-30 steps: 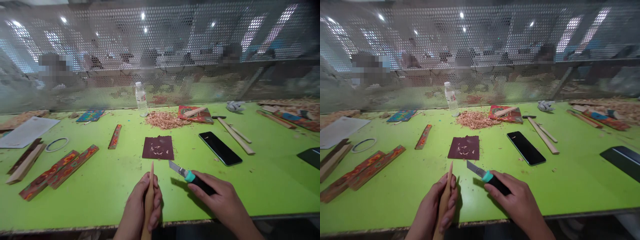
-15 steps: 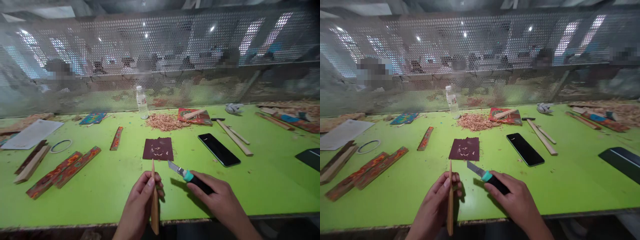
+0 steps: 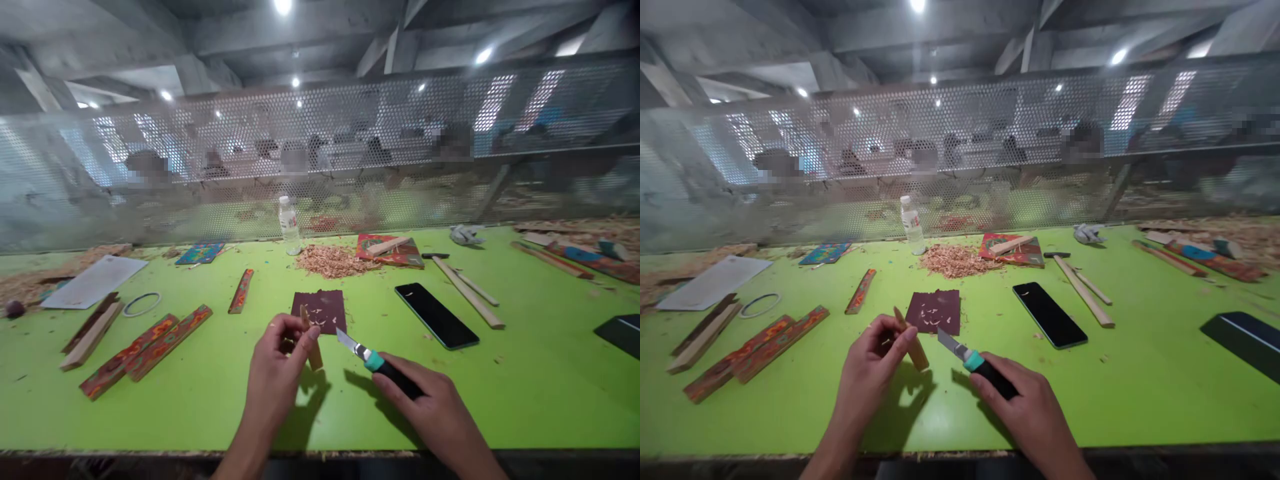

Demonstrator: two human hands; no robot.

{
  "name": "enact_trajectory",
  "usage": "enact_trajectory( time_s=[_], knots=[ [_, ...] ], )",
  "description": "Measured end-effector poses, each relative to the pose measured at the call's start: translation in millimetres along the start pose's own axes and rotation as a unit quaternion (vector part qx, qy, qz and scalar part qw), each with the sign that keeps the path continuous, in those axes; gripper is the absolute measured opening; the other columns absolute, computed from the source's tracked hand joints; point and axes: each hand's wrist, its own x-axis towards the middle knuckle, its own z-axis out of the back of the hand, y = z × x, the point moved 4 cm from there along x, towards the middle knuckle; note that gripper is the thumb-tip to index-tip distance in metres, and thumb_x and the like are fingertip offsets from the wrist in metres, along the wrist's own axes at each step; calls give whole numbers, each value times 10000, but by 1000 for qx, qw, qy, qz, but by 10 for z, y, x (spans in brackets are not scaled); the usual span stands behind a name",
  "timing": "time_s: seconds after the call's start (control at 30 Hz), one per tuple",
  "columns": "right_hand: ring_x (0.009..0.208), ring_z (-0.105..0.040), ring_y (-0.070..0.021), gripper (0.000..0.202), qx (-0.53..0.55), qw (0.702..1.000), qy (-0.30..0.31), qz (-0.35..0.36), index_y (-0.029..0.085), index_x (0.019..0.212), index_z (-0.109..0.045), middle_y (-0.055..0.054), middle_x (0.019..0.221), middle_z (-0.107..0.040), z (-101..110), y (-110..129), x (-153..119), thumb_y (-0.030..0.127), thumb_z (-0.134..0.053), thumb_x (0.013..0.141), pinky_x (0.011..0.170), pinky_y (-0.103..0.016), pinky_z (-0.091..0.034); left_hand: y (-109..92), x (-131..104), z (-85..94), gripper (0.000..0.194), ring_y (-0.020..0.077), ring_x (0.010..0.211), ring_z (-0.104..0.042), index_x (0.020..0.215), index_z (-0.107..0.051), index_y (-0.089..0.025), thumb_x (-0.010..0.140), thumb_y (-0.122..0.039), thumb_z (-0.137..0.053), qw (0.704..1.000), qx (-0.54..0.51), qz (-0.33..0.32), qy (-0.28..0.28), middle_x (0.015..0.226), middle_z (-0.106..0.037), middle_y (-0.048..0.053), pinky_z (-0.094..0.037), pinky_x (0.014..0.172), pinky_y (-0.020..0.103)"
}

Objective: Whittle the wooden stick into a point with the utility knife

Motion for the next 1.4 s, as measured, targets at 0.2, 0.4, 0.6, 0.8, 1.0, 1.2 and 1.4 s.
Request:
enact_trajectory(
  time_s=[0.2, 0.4, 0.6, 0.8, 1.0, 1.2, 1.4],
  knots=[
    [1026, -813, -325, 338, 5, 1000, -9, 3, 279, 1114, -862, -53, 1116, -856, -4, 18, 14, 514, -755, 896, 935, -405, -640, -99, 208, -30, 311, 116, 672, -551, 950, -834, -185, 807, -448, -918, 994, -95, 6, 50, 777, -738, 3, -418, 598, 209],
    [1027, -815, -309, 329, 21, 1000, -13, 0, 287, 1113, -862, -43, 1119, -856, -17, 15, 29, 511, -749, 900, 908, -367, -645, 27, 232, -61, 472, 159, 897, -726, 934, -859, -222, 635, -560, -998, 961, -257, 66, 78, 943, -815, 27, -579, 843, 230],
    [1021, -814, -304, 340, 35, 999, -21, -15, 287, 1095, -866, -42, 1107, -859, -1, 9, 23, 532, -753, 888, 910, -354, -642, 70, 135, -84, 304, 216, 996, -806, 935, -820, -228, 747, -417, -965, 916, -367, 132, 93, 1056, -841, 24, -654, 925, 340],
    [1025, -813, -288, 326, 35, 999, -14, -18, 298, 1100, -863, -27, 1109, -859, 5, 23, 25, 519, -741, 894, 896, -332, -640, 127, 145, -67, 154, 178, 890, -828, 944, -778, -181, 1037, -168, -656, 898, -396, 183, 60, 995, -849, 29, -695, 798, 299],
    [1032, -814, -288, 308, 40, 999, -10, -15, 303, 1092, -867, -24, 1111, -859, 5, 21, 31, 506, -747, 894, 883, -320, -646, 205, 163, -23, 254, 154, 869, -820, 982, -750, -169, 1088, -114, -526, 898, -387, 207, 20, 1021, -834, 36, -694, 769, 274],
    [1038, -814, -311, 328, 34, 999, -13, -14, 302, 1092, -872, -34, 1120, -856, -1, 13, 33, 533, -757, 889, 901, -351, -654, 303, -5, -8, 77, 154, 739, -768, 1054, -753, -112, 991, -137, -716, 914, -340, 218, 25, 974, -794, 84, -671, 683, 253],
    [1055, -813, -313, 341, 19, 1000, 11, -1, 308, 1124, -869, -30, 1142, -850, -25, -61, 45, 541, -762, 899, 949, -364, -646, 478, -161, 50, 203, 66, 468, -599, 1135, -705, -137, 1093, -242, -535, 911, -320, 258, -19, 732, -649, -21, -455, 378, 130]
  ],
)
